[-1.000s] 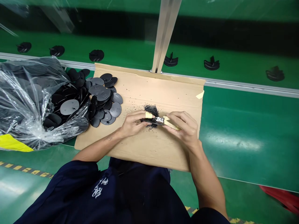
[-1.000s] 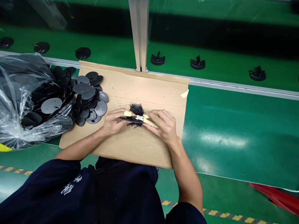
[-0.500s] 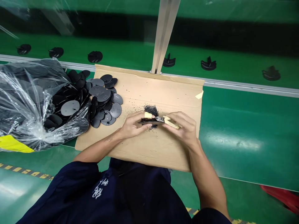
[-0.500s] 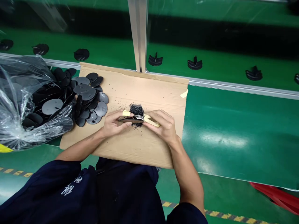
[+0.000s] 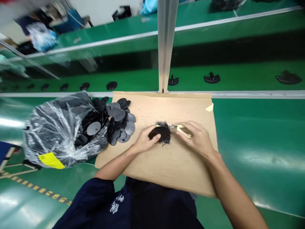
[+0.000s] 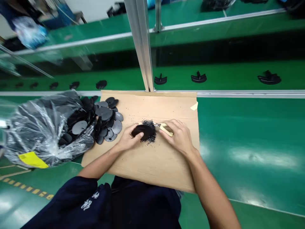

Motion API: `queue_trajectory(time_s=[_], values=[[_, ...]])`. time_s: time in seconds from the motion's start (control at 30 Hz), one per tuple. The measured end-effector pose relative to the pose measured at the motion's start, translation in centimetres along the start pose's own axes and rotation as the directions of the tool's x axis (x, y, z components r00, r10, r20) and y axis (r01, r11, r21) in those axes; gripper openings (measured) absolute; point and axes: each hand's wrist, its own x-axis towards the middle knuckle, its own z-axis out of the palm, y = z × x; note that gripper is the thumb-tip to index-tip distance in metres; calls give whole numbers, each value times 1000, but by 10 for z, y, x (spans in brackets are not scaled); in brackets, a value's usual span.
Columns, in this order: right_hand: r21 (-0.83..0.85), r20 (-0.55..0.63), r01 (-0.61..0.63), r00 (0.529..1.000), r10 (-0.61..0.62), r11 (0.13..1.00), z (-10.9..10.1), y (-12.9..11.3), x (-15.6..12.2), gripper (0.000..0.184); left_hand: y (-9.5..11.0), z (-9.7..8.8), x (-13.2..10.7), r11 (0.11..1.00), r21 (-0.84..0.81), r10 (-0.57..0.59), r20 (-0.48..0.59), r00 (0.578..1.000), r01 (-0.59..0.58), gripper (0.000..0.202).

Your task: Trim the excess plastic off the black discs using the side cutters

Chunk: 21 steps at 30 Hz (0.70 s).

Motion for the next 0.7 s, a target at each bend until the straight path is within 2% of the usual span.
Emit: queue_trajectory(time_s=[0.07,0.13,0.2,0.27,0.3,0.33,0.4,0.43,0.5,0.57,0.7], values=[[-163,-38,-34,999,29,986,5,9,-1,32,0,-3,6,997,-6,-76,-13,997,76,53],[-287,-51,-77,997,65,955,9,15,-2,37,-2,-13,19,996,11,-91,-49,995,92,64],[-359,-43,-98,995,88,928,11,17,-4,40,-4,-34,43,995,60,-71,-113,991,78,73],[-394,-27,-102,995,99,914,12,16,-5,39,-9,-60,77,976,209,-19,-182,983,58,72],[-404,-20,-101,995,102,909,12,15,-6,37,-12,-73,97,945,324,19,-180,983,41,71],[-412,-14,-100,995,103,906,13,14,-6,35,-15,-85,118,889,457,35,-123,992,25,68],[-419,-9,-99,994,105,902,15,12,-7,32,-22,-104,157,681,732,-60,50,997,4,58],[-419,-12,-103,994,108,902,15,12,-8,32,-26,-110,174,643,766,-82,64,995,4,51],[-415,-20,-114,993,117,903,17,13,-9,31,-33,-116,199,586,810,-117,85,989,0,38],[-406,-17,-122,992,126,906,17,14,-11,30,-41,-117,213,562,827,-158,96,983,10,29],[-375,29,-107,991,127,921,16,15,-15,33,-56,-107,231,552,832,-245,104,964,51,29]])
